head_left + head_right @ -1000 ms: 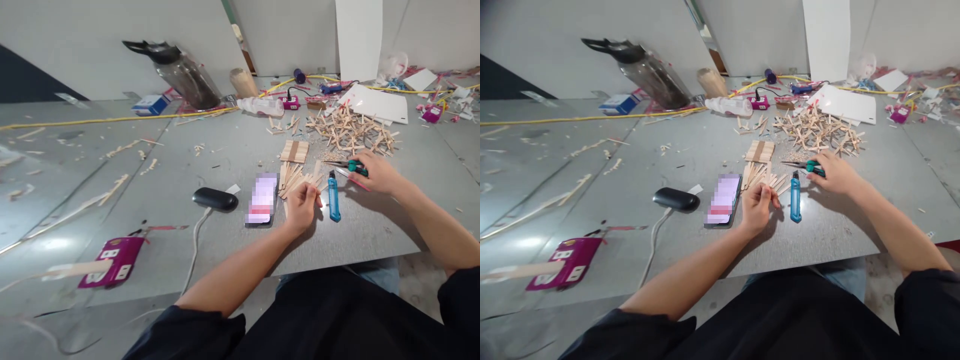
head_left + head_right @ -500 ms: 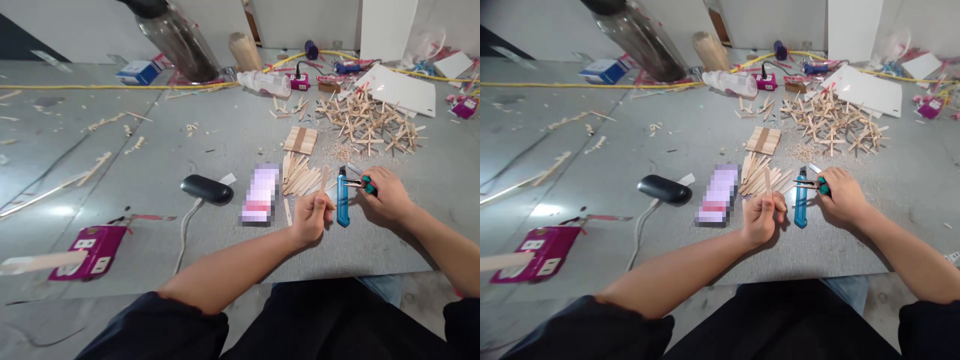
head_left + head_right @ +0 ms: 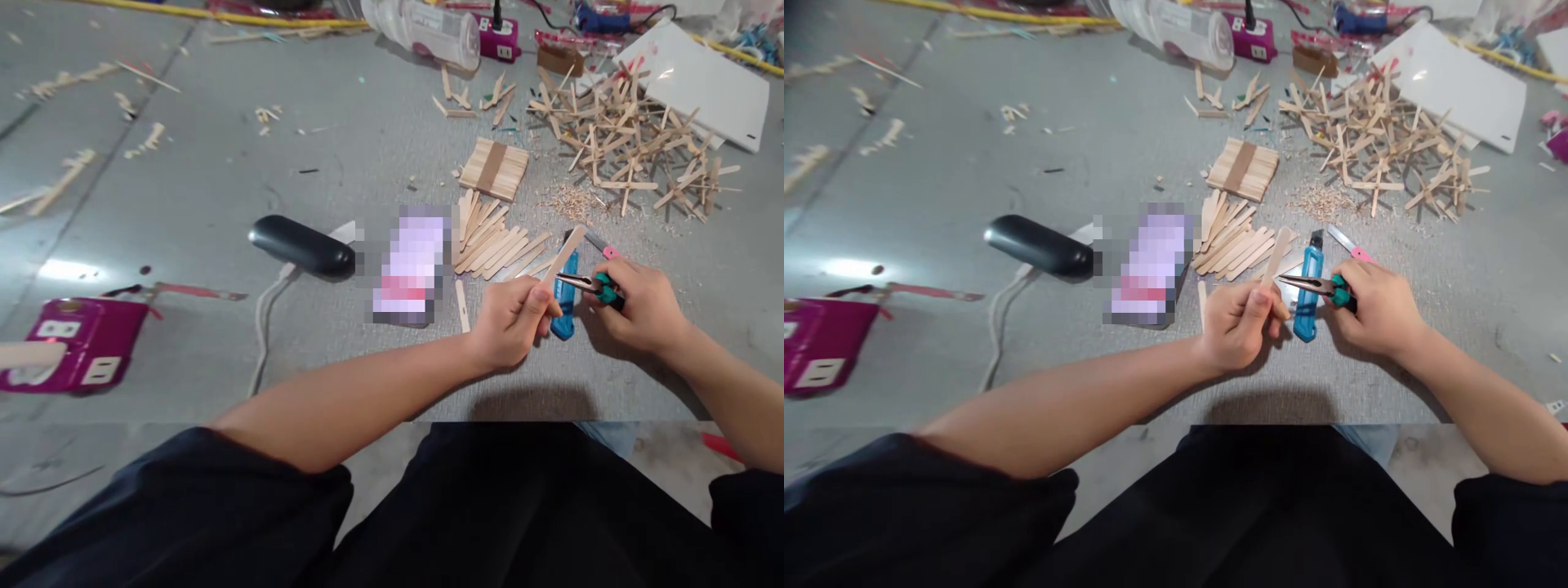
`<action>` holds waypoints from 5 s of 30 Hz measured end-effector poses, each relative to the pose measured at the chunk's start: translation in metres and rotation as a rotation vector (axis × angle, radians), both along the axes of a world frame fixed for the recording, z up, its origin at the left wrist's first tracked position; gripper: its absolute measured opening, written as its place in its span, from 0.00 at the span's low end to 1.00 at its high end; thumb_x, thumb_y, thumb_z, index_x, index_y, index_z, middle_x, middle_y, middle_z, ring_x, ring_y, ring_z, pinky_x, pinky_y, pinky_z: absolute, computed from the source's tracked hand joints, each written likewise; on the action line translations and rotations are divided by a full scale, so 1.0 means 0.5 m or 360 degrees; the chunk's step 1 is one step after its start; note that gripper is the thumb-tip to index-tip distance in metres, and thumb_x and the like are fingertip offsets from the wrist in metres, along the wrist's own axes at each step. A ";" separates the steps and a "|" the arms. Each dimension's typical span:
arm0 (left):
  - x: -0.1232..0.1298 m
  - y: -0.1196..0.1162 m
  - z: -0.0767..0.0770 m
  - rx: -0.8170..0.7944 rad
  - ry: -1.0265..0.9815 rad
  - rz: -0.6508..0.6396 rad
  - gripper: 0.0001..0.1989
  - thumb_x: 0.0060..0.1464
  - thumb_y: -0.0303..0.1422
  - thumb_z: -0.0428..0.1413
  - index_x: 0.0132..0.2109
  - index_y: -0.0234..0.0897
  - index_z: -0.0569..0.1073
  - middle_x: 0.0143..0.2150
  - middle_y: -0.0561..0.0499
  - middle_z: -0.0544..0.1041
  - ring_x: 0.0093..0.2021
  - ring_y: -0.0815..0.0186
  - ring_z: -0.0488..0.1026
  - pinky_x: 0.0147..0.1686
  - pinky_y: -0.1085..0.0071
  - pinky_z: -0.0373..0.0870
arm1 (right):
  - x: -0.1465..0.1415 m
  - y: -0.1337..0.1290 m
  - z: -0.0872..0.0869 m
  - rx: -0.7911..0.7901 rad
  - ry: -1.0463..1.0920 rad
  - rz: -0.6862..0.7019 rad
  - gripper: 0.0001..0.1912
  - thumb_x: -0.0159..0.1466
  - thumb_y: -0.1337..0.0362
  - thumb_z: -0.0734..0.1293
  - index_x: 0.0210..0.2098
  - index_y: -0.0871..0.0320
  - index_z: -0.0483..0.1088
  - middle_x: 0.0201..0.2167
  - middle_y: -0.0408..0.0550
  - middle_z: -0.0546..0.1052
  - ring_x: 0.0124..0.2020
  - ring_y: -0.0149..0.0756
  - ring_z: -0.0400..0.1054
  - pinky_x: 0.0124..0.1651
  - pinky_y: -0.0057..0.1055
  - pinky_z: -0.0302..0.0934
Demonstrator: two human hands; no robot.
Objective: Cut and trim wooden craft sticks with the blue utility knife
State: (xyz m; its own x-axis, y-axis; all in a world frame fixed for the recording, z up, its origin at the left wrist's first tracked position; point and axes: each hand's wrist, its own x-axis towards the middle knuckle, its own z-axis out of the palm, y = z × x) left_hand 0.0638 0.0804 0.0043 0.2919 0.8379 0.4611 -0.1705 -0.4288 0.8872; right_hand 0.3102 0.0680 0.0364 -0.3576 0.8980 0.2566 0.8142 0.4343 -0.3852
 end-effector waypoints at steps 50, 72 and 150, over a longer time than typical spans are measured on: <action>-0.003 -0.004 0.016 -0.0276 0.0025 -0.0193 0.26 0.81 0.50 0.54 0.44 0.35 0.83 0.20 0.55 0.76 0.18 0.73 0.72 0.21 0.77 0.70 | 0.009 0.009 0.031 -0.0203 0.0176 0.0010 0.10 0.64 0.60 0.71 0.29 0.51 0.66 0.22 0.41 0.68 0.24 0.34 0.59 0.30 0.36 0.53; -0.013 -0.005 0.035 0.0008 0.0313 0.0000 0.21 0.84 0.41 0.51 0.43 0.37 0.81 0.21 0.56 0.77 0.19 0.73 0.74 0.23 0.75 0.70 | 0.003 -0.004 0.039 -0.0267 0.0146 0.0020 0.05 0.62 0.67 0.71 0.34 0.51 0.71 0.26 0.43 0.76 0.26 0.37 0.67 0.33 0.37 0.58; -0.007 0.000 0.026 -0.0516 0.0045 -0.0225 0.26 0.79 0.54 0.56 0.44 0.35 0.83 0.21 0.53 0.78 0.18 0.72 0.72 0.21 0.76 0.69 | -0.002 -0.005 0.046 -0.0360 0.0145 -0.0054 0.05 0.67 0.62 0.71 0.34 0.52 0.73 0.28 0.44 0.77 0.28 0.37 0.69 0.34 0.37 0.59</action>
